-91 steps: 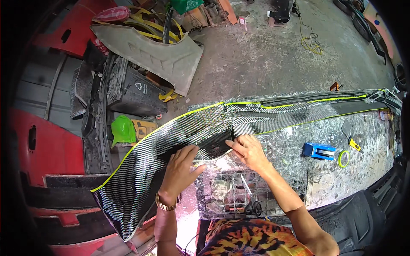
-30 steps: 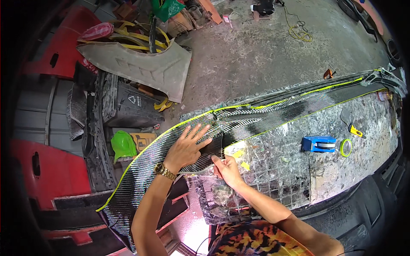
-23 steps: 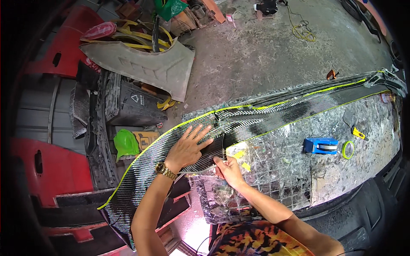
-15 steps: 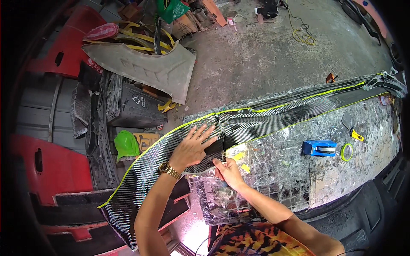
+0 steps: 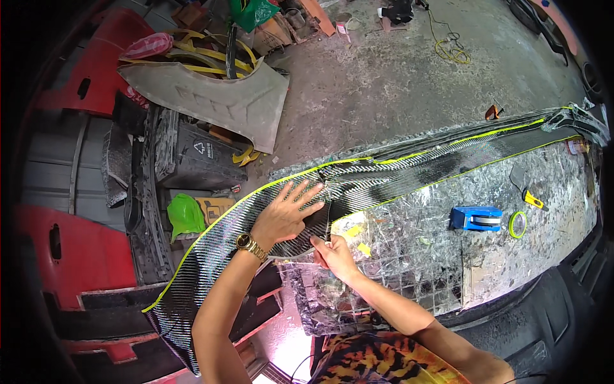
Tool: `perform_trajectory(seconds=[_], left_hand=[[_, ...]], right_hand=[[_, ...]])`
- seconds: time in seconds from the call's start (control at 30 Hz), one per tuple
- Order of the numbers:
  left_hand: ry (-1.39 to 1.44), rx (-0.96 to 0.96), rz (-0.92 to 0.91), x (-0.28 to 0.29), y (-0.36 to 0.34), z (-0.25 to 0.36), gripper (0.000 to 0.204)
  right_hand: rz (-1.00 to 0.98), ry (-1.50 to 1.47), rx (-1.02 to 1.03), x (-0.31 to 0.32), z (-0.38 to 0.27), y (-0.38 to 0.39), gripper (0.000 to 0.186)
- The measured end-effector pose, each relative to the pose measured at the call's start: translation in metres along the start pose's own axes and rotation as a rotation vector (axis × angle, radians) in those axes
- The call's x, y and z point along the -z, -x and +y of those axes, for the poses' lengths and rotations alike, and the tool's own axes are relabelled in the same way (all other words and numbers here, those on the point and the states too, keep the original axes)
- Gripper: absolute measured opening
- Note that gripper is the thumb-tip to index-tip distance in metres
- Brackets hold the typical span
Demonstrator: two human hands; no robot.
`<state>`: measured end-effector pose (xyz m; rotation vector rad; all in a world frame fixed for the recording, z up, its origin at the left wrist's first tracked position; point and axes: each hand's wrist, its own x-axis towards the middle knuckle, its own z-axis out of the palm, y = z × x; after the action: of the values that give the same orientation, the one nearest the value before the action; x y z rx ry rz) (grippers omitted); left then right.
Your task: The person positions and smooths a carbon fiber sheet onto a car body component by hand, pressing the material along its contours and edges.
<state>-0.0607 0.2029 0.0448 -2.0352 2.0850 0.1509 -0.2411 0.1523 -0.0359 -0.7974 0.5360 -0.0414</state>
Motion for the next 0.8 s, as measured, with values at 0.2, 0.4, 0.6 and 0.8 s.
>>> perform_trajectory(seconds=[0.2, 0.4, 0.6, 0.8], left_hand=[[-0.043, -0.011, -0.013, 0.0, -0.002, 0.0, 0.064], [-0.057, 0.001, -0.008, -0.005, 0.0, 0.0, 0.061], [-0.013, 0.007, 0.013, -0.005, -0.001, 0.0, 0.059], [-0.038, 0.029, -0.039, -0.009, 0.0, -0.002, 0.061]], right_hand=[[0.018, -0.015, 0.001, 0.003, 0.005, -0.001, 0.038], [-0.004, -0.028, -0.016, 0.006, 0.004, 0.001, 0.037], [-0.001, -0.009, 0.009, 0.009, 0.005, 0.002, 0.041], [0.02, 0.017, 0.031, 0.008, -0.008, 0.005, 0.046]])
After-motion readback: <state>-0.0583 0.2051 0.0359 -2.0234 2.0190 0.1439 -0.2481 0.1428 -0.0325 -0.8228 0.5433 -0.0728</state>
